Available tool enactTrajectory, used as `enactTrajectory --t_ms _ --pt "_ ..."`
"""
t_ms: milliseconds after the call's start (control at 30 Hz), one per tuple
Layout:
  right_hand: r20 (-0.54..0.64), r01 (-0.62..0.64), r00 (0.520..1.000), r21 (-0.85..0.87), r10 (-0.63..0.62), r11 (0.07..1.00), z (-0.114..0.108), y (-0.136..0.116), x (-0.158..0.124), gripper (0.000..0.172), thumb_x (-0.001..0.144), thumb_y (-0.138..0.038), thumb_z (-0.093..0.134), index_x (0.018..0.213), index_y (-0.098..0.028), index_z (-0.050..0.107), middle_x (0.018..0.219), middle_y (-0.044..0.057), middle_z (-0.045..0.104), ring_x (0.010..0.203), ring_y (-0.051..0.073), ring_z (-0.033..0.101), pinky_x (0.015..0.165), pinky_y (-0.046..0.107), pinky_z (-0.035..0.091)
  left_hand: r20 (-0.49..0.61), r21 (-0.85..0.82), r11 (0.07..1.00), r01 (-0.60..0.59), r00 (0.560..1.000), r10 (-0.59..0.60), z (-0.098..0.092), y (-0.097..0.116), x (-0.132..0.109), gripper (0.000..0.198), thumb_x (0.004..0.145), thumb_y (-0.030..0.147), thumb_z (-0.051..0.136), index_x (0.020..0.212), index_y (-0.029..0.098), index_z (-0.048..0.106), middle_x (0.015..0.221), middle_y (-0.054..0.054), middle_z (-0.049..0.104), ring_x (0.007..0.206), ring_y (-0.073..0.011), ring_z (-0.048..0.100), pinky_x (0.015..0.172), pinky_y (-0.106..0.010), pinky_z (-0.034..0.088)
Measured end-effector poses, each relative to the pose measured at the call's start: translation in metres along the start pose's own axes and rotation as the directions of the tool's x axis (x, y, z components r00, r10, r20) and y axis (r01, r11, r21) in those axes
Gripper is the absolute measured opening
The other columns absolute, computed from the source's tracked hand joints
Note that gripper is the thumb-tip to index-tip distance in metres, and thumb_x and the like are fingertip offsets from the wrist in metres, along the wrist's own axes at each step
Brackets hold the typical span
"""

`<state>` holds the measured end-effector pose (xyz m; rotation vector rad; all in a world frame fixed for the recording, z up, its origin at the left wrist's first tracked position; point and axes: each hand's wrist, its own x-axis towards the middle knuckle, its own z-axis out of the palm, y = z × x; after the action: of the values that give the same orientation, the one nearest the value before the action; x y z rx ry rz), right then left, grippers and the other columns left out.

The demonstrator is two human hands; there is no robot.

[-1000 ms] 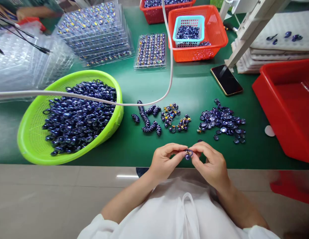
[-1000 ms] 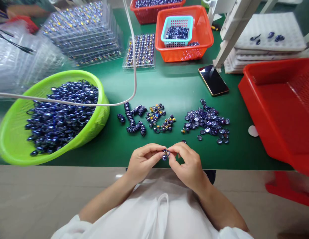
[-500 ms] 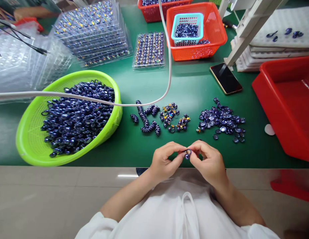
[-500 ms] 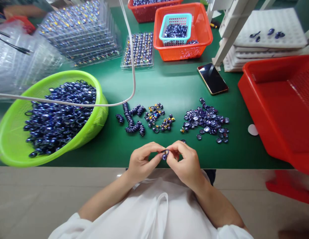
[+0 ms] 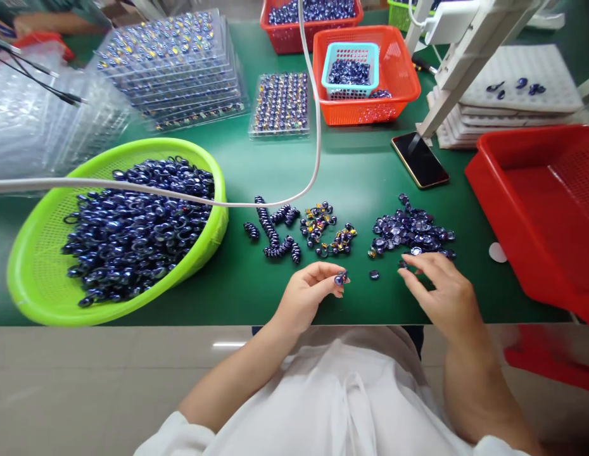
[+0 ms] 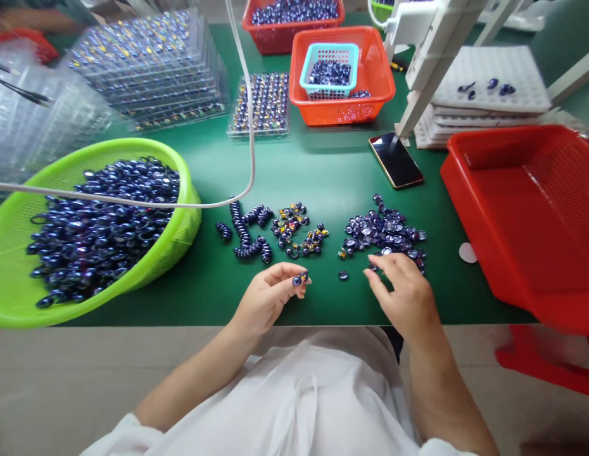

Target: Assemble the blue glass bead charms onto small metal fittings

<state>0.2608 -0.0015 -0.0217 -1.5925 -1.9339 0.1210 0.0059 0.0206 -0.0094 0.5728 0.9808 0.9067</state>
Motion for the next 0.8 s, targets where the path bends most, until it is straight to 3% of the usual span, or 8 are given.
enactTrajectory --t_ms 100,233,400,533,633,800 --pt "0.038 0.085 0.996 -0.172 -0.080 0.981 0.007 0.015 -0.003 0.019 0.093 -0.026 0.064 0.109 -0.019 0.071 0.096 0.009 0.069 0.089 0.025 0.066 0.081 0.037 0.055 0.016 -0.153 0.984 0.091 0.996 -0.089 0.001 0.006 0.003 0.032 0.066 0.026 0.090 0.093 0.013 0.079 0.078 -0.007 0.076 0.066 -0.0116 0.066 0.065 -0.022 0.052" --pt "0.027 0.090 0.996 -0.185 -0.087 0.979 0.016 0.016 -0.003 0.014 0.094 -0.021 0.060 0.101 -0.017 0.071 0.091 0.008 0.070 0.088 0.025 0.067 0.081 0.038 0.056 0.020 -0.213 0.969 0.128 0.992 -0.127 0.002 0.009 0.002 0.030 0.065 0.025 0.091 0.088 0.011 0.080 0.080 -0.008 0.076 0.068 -0.0117 0.067 0.065 -0.022 0.052" --pt "-0.051 -0.036 0.998 0.146 0.044 0.989 0.018 -0.013 -0.002 0.015 0.091 -0.018 0.064 0.104 -0.022 0.071 0.093 0.003 0.072 0.074 0.016 0.068 0.076 0.032 0.056 0.031 -0.226 0.967 0.118 0.993 -0.114 0.001 0.005 -0.001 0.025 0.067 0.025 0.090 0.086 0.012 0.079 0.084 -0.007 0.077 0.072 -0.0121 0.068 0.068 -0.022 0.053" --pt "0.035 -0.153 0.988 0.404 0.151 0.902 0.025 -0.048 -0.005 0.027 0.091 -0.020 0.065 0.116 -0.029 0.069 0.092 0.000 0.072 0.075 0.015 0.069 0.071 0.027 0.057 0.033 -0.231 0.968 0.097 0.995 -0.091 0.003 0.002 -0.003 0.021 0.071 0.024 0.087 0.087 0.013 0.078 0.091 -0.006 0.077 0.081 -0.0136 0.069 0.071 -0.023 0.053" --pt "0.016 -0.036 0.999 0.458 0.032 0.888 0.035 -0.065 -0.006 0.046 0.091 -0.014 0.063 0.133 -0.032 0.060 0.095 0.000 0.072 0.077 0.015 0.069 0.075 0.029 0.058 0.009 -0.271 0.958 0.092 0.996 -0.093 0.006 0.001 -0.004 0.023 0.068 0.021 0.088 0.087 0.015 0.078 0.085 -0.004 0.076 0.080 -0.0137 0.068 0.073 -0.024 0.053" --pt "-0.055 0.256 0.967 0.257 -0.250 0.932 0.050 -0.072 -0.002 0.067 0.091 -0.007 0.056 0.151 -0.033 0.042 0.099 0.005 0.071 0.083 0.019 0.067 0.077 0.033 0.057 -0.071 -0.294 0.954 0.052 0.995 -0.076 0.008 0.001 -0.005 0.023 0.066 0.019 0.088 0.087 0.014 0.079 0.084 -0.004 0.076 0.076 -0.0115 0.067 0.077 -0.024 0.052"
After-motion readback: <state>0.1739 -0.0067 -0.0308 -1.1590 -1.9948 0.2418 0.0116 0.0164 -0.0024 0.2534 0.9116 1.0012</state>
